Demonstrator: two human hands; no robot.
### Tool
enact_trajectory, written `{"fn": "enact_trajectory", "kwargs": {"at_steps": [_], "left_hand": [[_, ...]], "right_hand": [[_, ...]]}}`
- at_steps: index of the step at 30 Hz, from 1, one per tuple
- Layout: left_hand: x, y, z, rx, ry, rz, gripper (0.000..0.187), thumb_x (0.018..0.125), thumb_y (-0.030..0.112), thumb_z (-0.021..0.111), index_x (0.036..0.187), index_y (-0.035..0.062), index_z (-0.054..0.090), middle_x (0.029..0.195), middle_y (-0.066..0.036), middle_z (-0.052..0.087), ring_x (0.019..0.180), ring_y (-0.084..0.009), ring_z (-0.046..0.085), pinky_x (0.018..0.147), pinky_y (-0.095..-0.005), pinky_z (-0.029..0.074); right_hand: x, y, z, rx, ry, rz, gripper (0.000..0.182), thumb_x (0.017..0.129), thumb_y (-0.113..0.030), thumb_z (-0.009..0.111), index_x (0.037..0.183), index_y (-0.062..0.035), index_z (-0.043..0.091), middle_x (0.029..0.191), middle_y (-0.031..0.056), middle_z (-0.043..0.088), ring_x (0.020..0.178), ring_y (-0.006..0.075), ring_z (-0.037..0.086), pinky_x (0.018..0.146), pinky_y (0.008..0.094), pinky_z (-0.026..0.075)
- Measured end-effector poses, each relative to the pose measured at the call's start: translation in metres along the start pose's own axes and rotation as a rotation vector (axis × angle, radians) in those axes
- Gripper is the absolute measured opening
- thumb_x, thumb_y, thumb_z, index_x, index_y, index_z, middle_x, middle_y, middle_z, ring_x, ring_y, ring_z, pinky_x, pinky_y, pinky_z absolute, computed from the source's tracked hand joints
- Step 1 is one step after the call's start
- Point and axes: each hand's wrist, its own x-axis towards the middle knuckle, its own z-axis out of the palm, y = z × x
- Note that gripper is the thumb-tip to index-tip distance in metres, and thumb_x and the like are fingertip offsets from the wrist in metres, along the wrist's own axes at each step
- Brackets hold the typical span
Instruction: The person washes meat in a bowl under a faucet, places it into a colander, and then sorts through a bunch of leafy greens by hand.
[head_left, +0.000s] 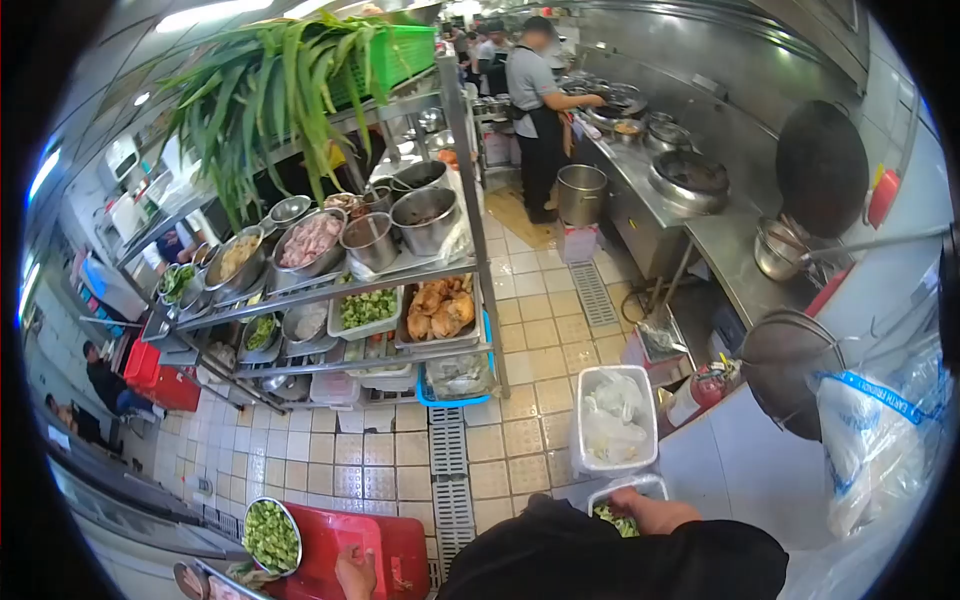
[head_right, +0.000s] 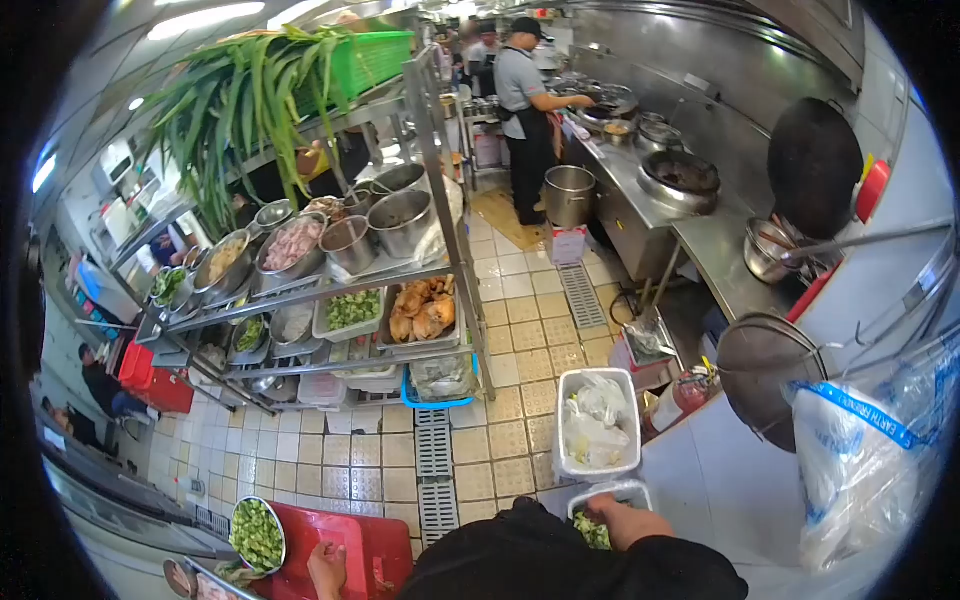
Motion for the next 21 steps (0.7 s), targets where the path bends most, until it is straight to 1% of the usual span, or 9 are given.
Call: {"fn": "enact_trajectory", "kwargs": {"at_steps": [1, 5, 7, 10, 12, 14, 18, 20, 21], "left_hand": [[0.013, -0.006, 0.003, -0.003, 0.012, 0.039, 0.035, 0.077, 0.016, 0.074, 0.104, -0.0027, 0.065, 0.091, -0.021, 0.068, 0.087, -0.0311, 0.067, 0.078, -0.0382, 0.051], [0.001, 0.009, 0.011, 0.031, -0.021, 0.136, 0.036, 0.075, 0.015, 0.076, 0.104, -0.0032, 0.064, 0.094, -0.021, 0.066, 0.085, -0.0328, 0.064, 0.076, -0.0398, 0.051], [0.016, 0.027, 0.028, 0.022, -0.039, 0.205, 0.036, 0.074, 0.013, 0.076, 0.104, -0.0032, 0.065, 0.092, -0.020, 0.067, 0.085, -0.0313, 0.064, 0.077, -0.0386, 0.051], [0.015, 0.078, 0.039, 0.016, -0.115, 0.292, 0.034, 0.075, 0.012, 0.075, 0.104, -0.0033, 0.065, 0.090, -0.019, 0.067, 0.081, -0.0286, 0.065, 0.075, -0.0371, 0.051], [0.019, 0.085, 0.045, 0.016, -0.166, 0.325, 0.033, 0.076, 0.012, 0.075, 0.103, -0.0034, 0.065, 0.091, -0.019, 0.068, 0.078, -0.0273, 0.065, 0.073, -0.0368, 0.052], [0.034, 0.074, 0.071, -0.287, -0.333, 0.119, 0.030, 0.076, 0.010, 0.074, 0.102, -0.0032, 0.066, 0.083, -0.013, 0.069, 0.067, -0.0212, 0.063, 0.066, -0.0321, 0.052], [0.054, 0.014, 0.119, -0.205, -0.327, 0.151, 0.019, 0.081, 0.014, 0.071, 0.092, -0.0004, 0.065, 0.074, -0.006, 0.066, 0.056, -0.0149, 0.057, 0.055, -0.0285, 0.048], [0.048, -0.003, 0.129, -0.489, -0.374, -0.385, 0.023, 0.086, 0.025, 0.069, 0.079, 0.0047, 0.061, 0.067, -0.003, 0.060, 0.049, -0.0126, 0.050, 0.047, -0.0282, 0.042], [0.046, -0.034, 0.142, -0.659, -0.335, -0.548, 0.026, 0.089, 0.030, 0.066, 0.079, 0.0068, 0.059, 0.064, -0.001, 0.056, 0.048, -0.0120, 0.047, 0.044, -0.0284, 0.038]], "right_hand": [[0.008, 0.002, 0.005, -0.152, -0.039, -0.026, 0.013, 0.085, -0.013, 0.058, 0.093, -0.0038, 0.063, 0.075, 0.0136, 0.063, 0.059, 0.0254, 0.062, 0.047, 0.0403, 0.050], [0.006, 0.030, -0.005, -0.923, -0.185, -0.208, 0.023, 0.084, -0.025, 0.060, 0.084, -0.0035, 0.067, 0.072, 0.0131, 0.064, 0.063, 0.0240, 0.065, 0.049, 0.0411, 0.050], [-0.004, 0.007, -0.002, -1.085, -0.173, -0.452, 0.027, 0.082, -0.030, 0.061, 0.082, -0.0039, 0.068, 0.076, 0.0123, 0.066, 0.064, 0.0237, 0.066, 0.055, 0.0412, 0.051], [0.000, 0.008, 0.010, -0.890, -0.138, -0.276, 0.024, 0.079, -0.029, 0.062, 0.087, -0.0075, 0.068, 0.084, 0.0126, 0.068, 0.070, 0.0288, 0.067, 0.062, 0.0421, 0.052], [-0.013, -0.012, 0.010, -1.275, -0.128, -0.586, 0.023, 0.085, -0.023, 0.058, 0.095, -0.0032, 0.064, 0.088, 0.0133, 0.067, 0.074, 0.0285, 0.066, 0.056, 0.0414, 0.051], [-0.032, -0.035, 0.012, -1.321, -0.147, -0.595, 0.022, 0.085, -0.021, 0.057, 0.095, -0.0034, 0.065, 0.092, 0.0121, 0.068, 0.077, 0.0276, 0.066, 0.059, 0.0406, 0.051], [-0.009, -0.007, 0.015, -1.246, -0.111, -0.620, 0.019, 0.082, -0.022, 0.059, 0.091, -0.0068, 0.066, 0.089, 0.0133, 0.068, 0.076, 0.0299, 0.065, 0.062, 0.0420, 0.051], [-0.005, -0.006, 0.025, -1.184, -0.089, -0.637, 0.018, 0.080, -0.023, 0.060, 0.088, -0.0083, 0.067, 0.087, 0.0146, 0.067, 0.074, 0.0316, 0.065, 0.062, 0.0430, 0.050], [-0.009, -0.004, 0.028, -0.553, -0.106, -0.254, 0.018, 0.081, -0.022, 0.059, 0.090, -0.0081, 0.066, 0.087, 0.0142, 0.067, 0.074, 0.0308, 0.065, 0.063, 0.0428, 0.050]]}}
